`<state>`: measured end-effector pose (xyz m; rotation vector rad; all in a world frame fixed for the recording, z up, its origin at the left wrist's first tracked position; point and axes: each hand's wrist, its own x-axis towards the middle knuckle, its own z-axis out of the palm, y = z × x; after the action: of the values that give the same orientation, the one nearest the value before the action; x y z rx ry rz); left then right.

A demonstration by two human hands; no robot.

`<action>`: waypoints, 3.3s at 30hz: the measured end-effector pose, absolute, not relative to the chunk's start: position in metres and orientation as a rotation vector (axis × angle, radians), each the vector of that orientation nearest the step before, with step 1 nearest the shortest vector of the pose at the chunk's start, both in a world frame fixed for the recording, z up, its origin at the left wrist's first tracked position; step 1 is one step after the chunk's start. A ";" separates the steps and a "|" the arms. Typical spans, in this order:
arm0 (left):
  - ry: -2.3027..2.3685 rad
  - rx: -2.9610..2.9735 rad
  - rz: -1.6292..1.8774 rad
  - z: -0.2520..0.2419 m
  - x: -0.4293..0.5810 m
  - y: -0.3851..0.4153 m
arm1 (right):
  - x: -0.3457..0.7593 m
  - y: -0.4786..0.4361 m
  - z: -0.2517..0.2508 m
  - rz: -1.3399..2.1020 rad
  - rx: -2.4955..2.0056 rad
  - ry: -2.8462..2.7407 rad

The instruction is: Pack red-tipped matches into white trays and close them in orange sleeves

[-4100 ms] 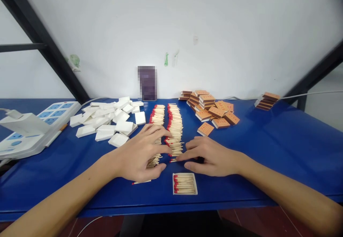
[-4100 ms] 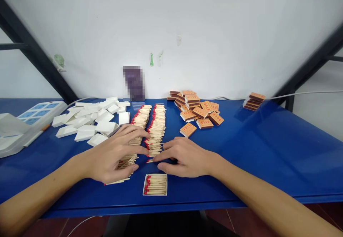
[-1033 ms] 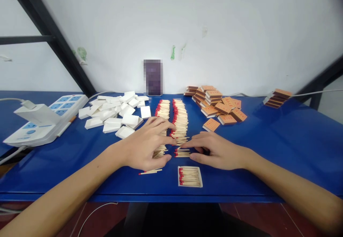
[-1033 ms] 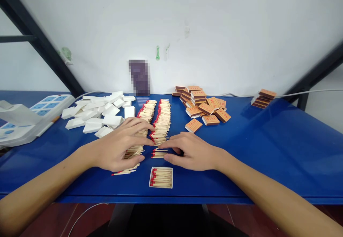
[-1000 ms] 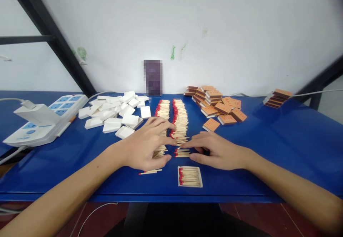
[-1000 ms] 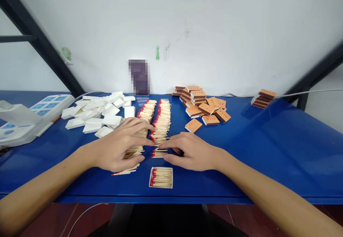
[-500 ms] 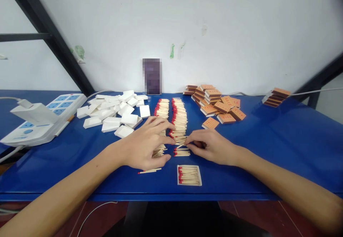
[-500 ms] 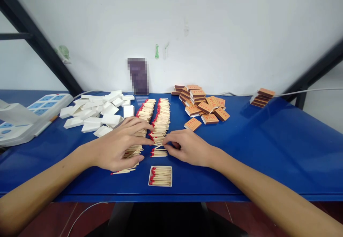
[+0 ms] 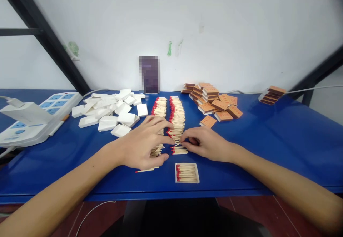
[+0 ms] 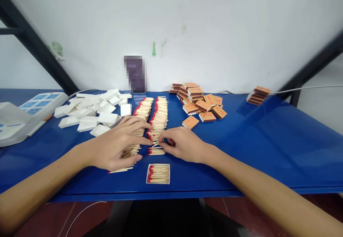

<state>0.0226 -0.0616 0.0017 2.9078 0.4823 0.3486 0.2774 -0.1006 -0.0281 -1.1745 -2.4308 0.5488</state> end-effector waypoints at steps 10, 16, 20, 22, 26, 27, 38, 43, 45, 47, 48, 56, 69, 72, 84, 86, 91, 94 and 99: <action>0.493 2.911 0.299 0.000 0.022 -0.061 | 0.278 -0.100 -0.028 0.506 -1.194 -2.510; 0.519 2.926 0.293 0.000 0.022 -0.061 | 0.281 -0.100 -0.029 0.405 -1.136 -2.590; 0.540 2.921 0.296 0.001 0.021 -0.061 | 0.281 -0.101 -0.028 0.428 -1.150 -2.582; 0.550 2.927 0.294 0.001 0.021 -0.061 | 0.281 -0.101 -0.028 0.449 -1.170 -2.563; 0.539 2.948 0.331 -0.001 0.020 -0.061 | 0.279 -0.103 -0.027 0.490 -1.207 -2.519; 0.532 2.951 0.342 -0.001 0.020 -0.061 | 0.278 -0.104 -0.027 0.499 -1.214 -2.512; 0.551 2.935 0.334 0.001 0.020 -0.062 | 0.275 -0.108 -0.021 0.459 -1.174 -2.545; 0.567 2.918 0.317 0.000 0.020 -0.062 | 0.275 -0.109 -0.022 0.453 -1.155 -2.533; 0.565 2.919 0.312 0.000 0.020 -0.062 | 0.276 -0.109 -0.022 0.450 -1.135 -2.529; 0.560 2.920 0.309 0.000 0.020 -0.062 | 0.276 -0.109 -0.022 0.438 -1.117 -2.532; 0.556 2.920 0.310 0.000 0.020 -0.062 | 0.276 -0.109 -0.022 0.431 -1.113 -2.533; 0.551 2.916 0.303 0.000 0.020 -0.061 | 0.277 -0.106 -0.023 0.444 -1.112 -2.530; 0.545 2.912 0.309 -0.001 0.020 -0.060 | 0.278 -0.106 -0.023 0.487 -1.118 -2.541; 0.551 2.913 0.322 -0.001 0.020 -0.060 | 0.278 -0.107 -0.022 0.492 -1.116 -2.541; 0.547 2.959 0.379 0.001 0.025 -0.064 | 0.274 -0.105 -0.017 0.584 -1.201 -2.524; 0.541 2.976 0.395 0.001 0.028 -0.065 | 0.274 -0.105 -0.018 0.589 -1.216 -2.517; 0.547 3.055 0.494 -0.004 0.036 -0.069 | 0.275 -0.104 -0.022 0.547 -1.224 -2.505; 0.562 3.105 0.545 -0.006 0.042 -0.073 | 0.275 -0.104 -0.023 0.485 -1.195 -2.513; 0.622 3.172 0.510 -0.008 0.047 -0.079 | 0.275 -0.103 -0.022 0.443 -1.163 -2.532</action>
<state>0.0474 -0.0785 -0.0079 3.1719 0.6221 0.5104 0.2752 -0.1034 -0.0221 -1.1625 -2.5320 0.4426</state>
